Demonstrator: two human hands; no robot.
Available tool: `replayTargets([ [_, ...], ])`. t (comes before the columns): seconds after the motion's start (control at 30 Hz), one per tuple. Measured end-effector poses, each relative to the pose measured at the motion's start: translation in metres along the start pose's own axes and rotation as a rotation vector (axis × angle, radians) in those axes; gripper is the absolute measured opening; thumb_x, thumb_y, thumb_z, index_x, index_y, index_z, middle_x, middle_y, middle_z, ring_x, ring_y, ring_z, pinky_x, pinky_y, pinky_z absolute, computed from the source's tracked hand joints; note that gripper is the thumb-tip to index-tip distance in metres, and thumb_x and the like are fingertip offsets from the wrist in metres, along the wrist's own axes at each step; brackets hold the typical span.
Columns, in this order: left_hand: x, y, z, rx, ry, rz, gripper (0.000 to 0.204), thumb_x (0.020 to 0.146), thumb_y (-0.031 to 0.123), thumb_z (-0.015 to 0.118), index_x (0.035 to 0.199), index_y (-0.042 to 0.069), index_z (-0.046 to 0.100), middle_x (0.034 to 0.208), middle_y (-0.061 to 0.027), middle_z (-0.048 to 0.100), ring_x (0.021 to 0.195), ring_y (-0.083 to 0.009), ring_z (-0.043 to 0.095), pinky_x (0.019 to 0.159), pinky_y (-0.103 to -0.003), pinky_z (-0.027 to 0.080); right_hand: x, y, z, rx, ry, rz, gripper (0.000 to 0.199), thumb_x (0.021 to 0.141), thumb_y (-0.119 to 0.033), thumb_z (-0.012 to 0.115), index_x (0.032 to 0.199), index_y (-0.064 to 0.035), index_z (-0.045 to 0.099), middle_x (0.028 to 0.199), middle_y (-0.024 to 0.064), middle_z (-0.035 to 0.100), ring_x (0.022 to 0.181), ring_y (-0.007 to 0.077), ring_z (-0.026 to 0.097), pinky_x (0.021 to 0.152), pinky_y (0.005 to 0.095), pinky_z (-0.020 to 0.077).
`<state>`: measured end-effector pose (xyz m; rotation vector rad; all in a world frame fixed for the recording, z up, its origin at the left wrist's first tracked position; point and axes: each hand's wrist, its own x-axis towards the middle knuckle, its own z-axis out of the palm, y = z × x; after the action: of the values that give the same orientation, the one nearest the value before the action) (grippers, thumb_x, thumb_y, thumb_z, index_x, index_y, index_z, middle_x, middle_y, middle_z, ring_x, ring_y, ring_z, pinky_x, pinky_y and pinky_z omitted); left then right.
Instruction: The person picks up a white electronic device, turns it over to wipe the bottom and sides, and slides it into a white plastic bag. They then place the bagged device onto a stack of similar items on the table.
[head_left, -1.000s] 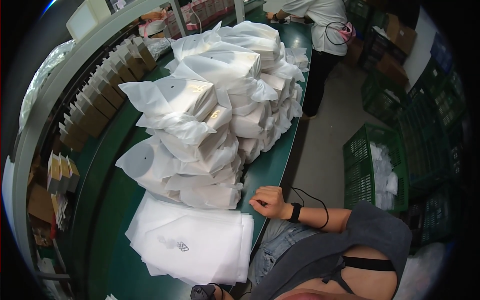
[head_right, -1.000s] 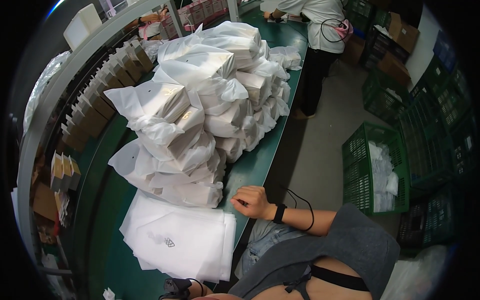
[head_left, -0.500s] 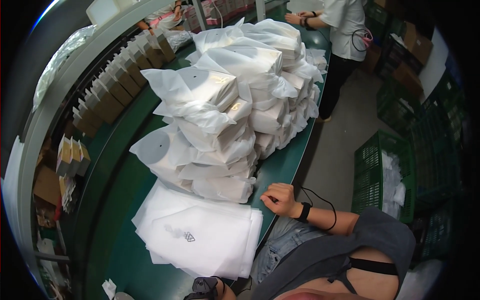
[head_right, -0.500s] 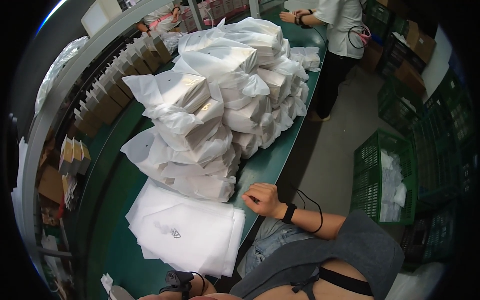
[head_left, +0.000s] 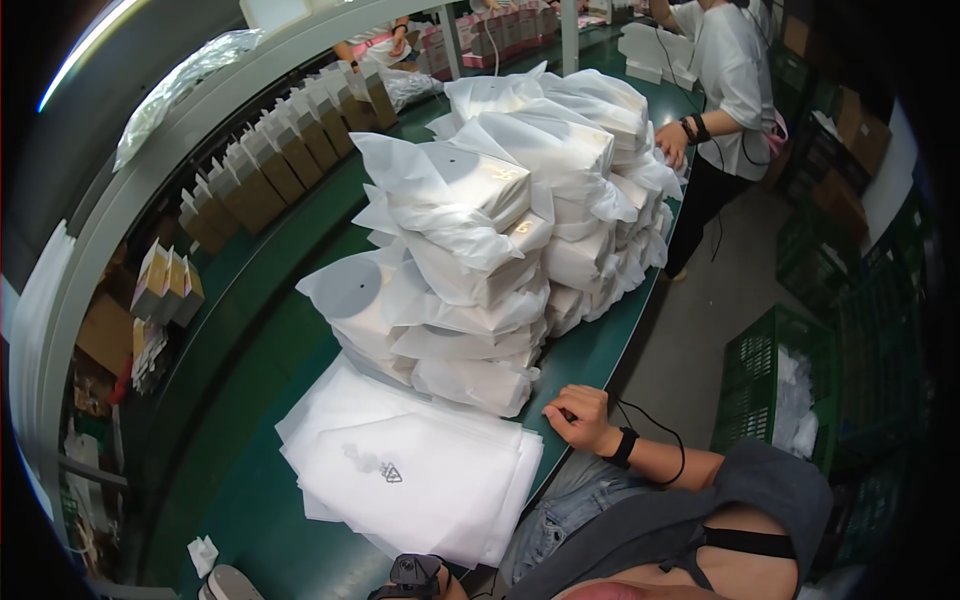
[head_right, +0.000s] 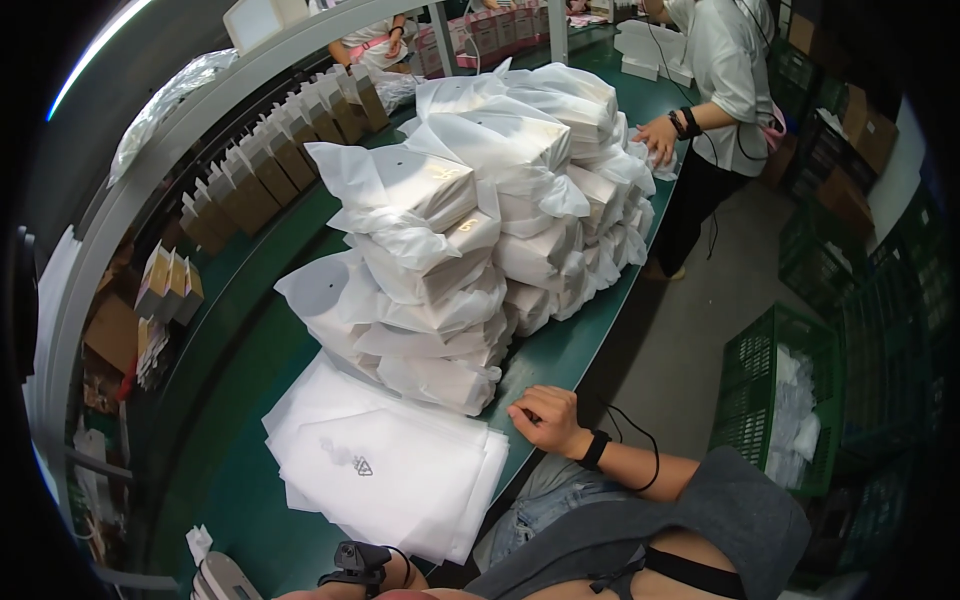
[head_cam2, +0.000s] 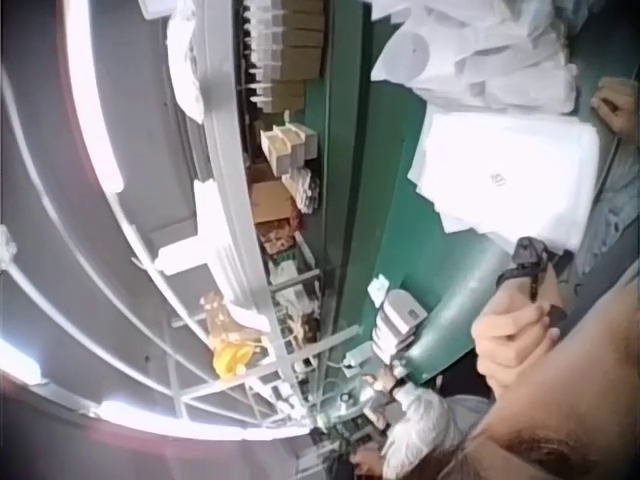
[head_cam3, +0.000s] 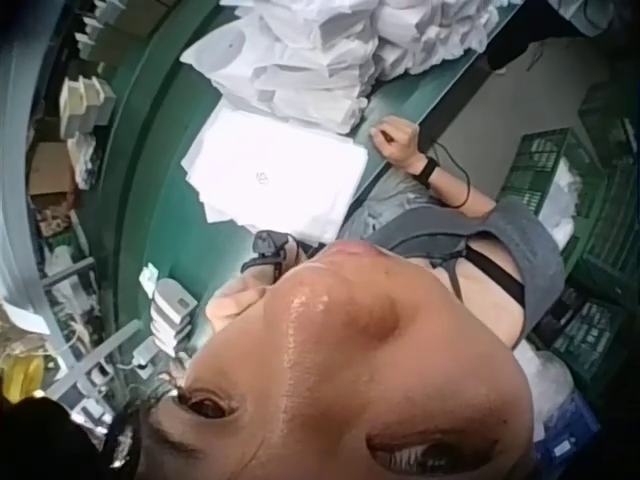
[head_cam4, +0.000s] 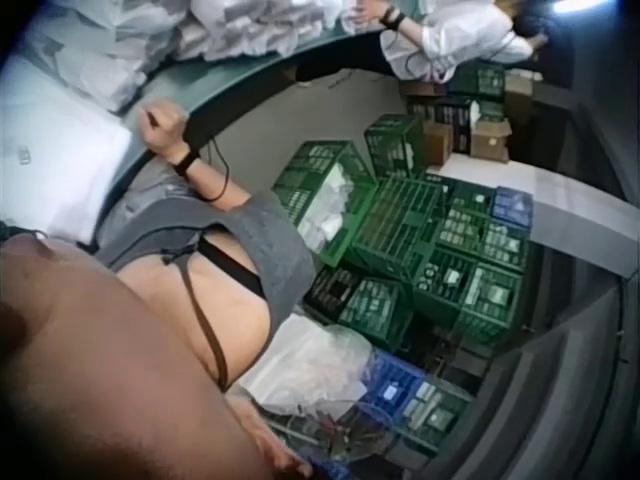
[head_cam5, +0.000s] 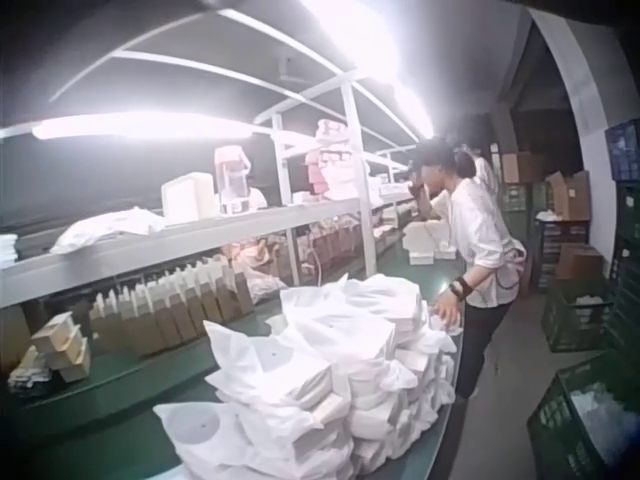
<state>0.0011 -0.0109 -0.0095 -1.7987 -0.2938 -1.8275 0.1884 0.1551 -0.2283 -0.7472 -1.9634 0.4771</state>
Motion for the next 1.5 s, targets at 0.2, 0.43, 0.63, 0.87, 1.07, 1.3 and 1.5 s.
replayTargets([
  [0.2,-0.003,0.005,0.004,0.065,0.110,0.011,0.014,0.071,-0.005,0.067,0.062,0.000,0.059,0.055,-0.0001,0.054,0.047,-0.0084,0.053,0.048,-0.018,0.039,-0.002,-0.001,-0.004,-0.003,0.015,0.014,0.012,0.072,-0.009,0.066,0.063,-0.0070,0.057,0.055,0.0044,0.049,0.048,0.0213,0.049,0.046,0.0313,0.0375],
  [0.43,0.009,0.009,-0.012,-0.268,0.310,-0.034,0.024,0.085,0.011,0.053,0.062,0.010,0.046,0.051,0.0052,0.041,0.043,-0.0047,0.036,0.044,-0.019,0.027,-0.012,0.009,0.009,0.028,-0.007,-0.051,0.008,0.074,-0.003,0.063,0.067,-0.0059,0.059,0.055,0.0067,0.049,0.047,0.0224,0.047,0.045,0.0311,0.0345],
  [0.63,-0.011,-0.007,-0.069,0.398,0.400,-0.691,0.008,0.085,0.007,0.058,0.078,0.004,0.059,0.067,0.0001,0.057,0.049,-0.0078,0.046,0.047,-0.021,0.037,-0.011,0.006,0.008,0.056,-0.030,-0.042,0.010,0.084,0.001,0.055,0.075,0.0025,0.058,0.063,0.0119,0.051,0.052,0.0225,0.045,0.047,0.0310,0.0331],
  [0.87,-0.044,0.011,-0.304,2.045,-0.817,-0.560,0.047,0.082,0.027,0.062,0.123,0.007,0.049,0.126,-0.0168,0.048,0.117,-0.0359,0.043,0.094,-0.048,0.036,-0.009,0.007,0.014,0.123,-0.047,-0.112,0.015,0.088,-0.001,0.053,0.076,0.0061,0.056,0.064,0.0126,0.049,0.054,0.0223,0.044,0.047,0.0313,0.0334],
  [1.07,-0.085,0.114,-0.422,2.494,-0.850,-1.271,0.061,0.080,0.039,0.064,0.128,0.009,0.043,0.134,-0.0184,0.042,0.124,-0.0400,0.036,0.097,-0.056,0.032,-0.009,0.007,0.015,0.099,0.005,-0.135,0.014,0.086,-0.001,0.055,0.074,0.0028,0.059,0.060,0.0099,0.046,0.049,0.0199,0.042,0.044,0.0306,0.0284],
  [1.3,-0.076,0.105,-0.313,2.022,-0.619,-1.445,0.054,0.082,0.030,0.066,0.123,0.006,0.041,0.122,-0.0134,0.053,0.107,-0.0335,0.055,0.086,-0.049,0.045,-0.005,-0.009,-0.005,0.075,-0.228,0.094,0.014,0.090,-0.002,0.051,0.080,0.0047,0.058,0.067,0.0093,0.051,0.059,0.0180,0.047,0.052,0.0278,0.0370],
  [1.5,-0.086,0.083,-0.129,0.332,0.749,-1.441,0.053,0.090,0.019,0.059,0.130,-0.002,0.031,0.121,-0.0120,0.051,0.108,-0.0215,0.053,0.094,-0.035,0.042,0.012,-0.096,-0.007,1.075,-0.609,0.394,0.063,0.087,-0.027,0.061,0.135,0.0023,0.033,0.127,0.0205,0.050,0.117,0.0259,0.050,0.094,0.0358,0.0405],
])
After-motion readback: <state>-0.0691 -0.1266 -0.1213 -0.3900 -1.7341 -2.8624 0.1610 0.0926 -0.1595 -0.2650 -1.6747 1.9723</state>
